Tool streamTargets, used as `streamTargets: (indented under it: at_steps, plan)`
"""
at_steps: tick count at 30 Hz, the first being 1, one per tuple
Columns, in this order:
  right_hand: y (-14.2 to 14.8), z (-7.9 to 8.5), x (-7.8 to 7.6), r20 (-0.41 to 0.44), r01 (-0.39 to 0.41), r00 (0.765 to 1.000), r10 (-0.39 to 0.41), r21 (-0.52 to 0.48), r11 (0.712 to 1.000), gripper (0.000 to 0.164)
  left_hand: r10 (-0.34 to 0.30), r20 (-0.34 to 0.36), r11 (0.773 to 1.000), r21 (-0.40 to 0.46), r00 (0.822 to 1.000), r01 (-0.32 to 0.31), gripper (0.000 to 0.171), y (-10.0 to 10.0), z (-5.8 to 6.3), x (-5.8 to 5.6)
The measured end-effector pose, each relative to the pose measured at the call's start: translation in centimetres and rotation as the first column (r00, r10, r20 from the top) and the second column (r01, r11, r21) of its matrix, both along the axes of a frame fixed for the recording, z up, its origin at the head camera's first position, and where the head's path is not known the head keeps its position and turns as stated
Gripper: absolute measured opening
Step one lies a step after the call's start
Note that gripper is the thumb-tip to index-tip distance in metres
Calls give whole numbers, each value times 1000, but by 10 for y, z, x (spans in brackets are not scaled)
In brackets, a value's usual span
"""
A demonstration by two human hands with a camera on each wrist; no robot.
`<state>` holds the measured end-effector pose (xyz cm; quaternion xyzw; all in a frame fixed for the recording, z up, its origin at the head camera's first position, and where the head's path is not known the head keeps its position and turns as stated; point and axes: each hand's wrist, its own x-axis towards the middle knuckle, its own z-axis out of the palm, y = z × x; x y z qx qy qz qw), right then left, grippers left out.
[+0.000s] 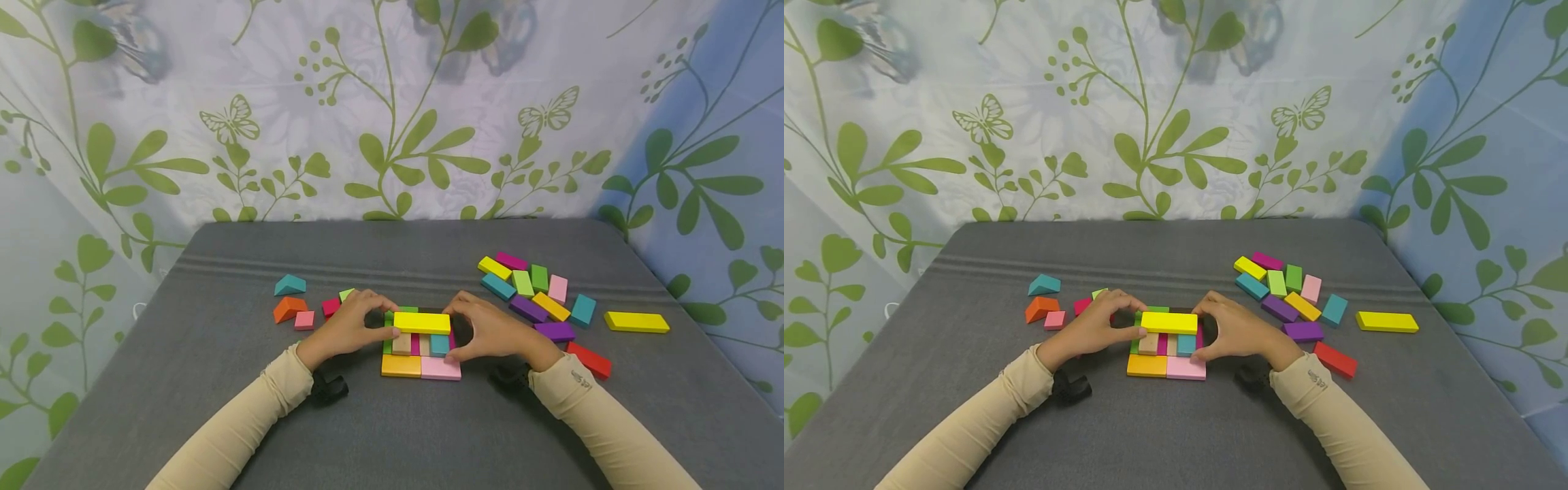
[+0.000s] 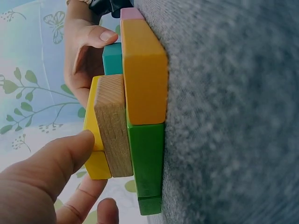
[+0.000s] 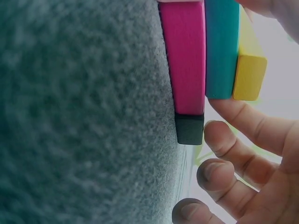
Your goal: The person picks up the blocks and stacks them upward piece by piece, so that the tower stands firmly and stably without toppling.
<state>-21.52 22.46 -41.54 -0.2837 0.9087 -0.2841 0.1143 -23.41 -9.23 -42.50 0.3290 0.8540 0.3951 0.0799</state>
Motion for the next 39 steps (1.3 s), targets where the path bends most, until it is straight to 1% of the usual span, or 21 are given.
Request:
streamTargets:
  at_steps: [6,15,18,20,22,25,28,29,32,35,39]
  plan:
    - [2,0,0,-2,-3,1000,3,4,1000,77,-2,3,1000,4,1000,2,38,0,1,1]
    - [9,3,2,0,-23,1000,23,-4,1000,78,-3,4,1000,4,1000,3,38,0,-1,0]
    - [21,6,6,11,-7,1000,7,-21,1000,75,-3,4,1000,2,1000,3,39,0,-1,0]
    - [32,9,9,0,12,1000,-12,-33,999,70,-3,3,1000,1,1000,3,39,0,-1,0]
    - [47,14,12,-25,36,999,-37,-53,998,63,1,2,1000,1,1000,-1,39,0,-1,0]
    - [73,23,16,-85,73,993,-80,-88,993,47,5,4,1000,-5,1000,-5,40,0,-1,0]
    - [102,33,20,-151,130,978,-147,-116,985,32,8,10,1000,-24,1000,-8,44,-1,-1,0]
    - [112,36,21,-182,145,969,-165,-119,982,28,9,13,999,-35,1000,-9,47,-1,-1,0]
    - [143,44,24,-250,224,937,-245,-109,968,19,11,24,997,-78,1000,-9,57,-1,0,1]
    - [173,49,26,-264,316,907,-328,-86,945,16,10,30,993,-122,1000,-6,66,-1,1,2]
    - [212,48,32,-223,428,877,-426,-42,903,18,-2,37,988,-156,999,8,72,-2,3,3]
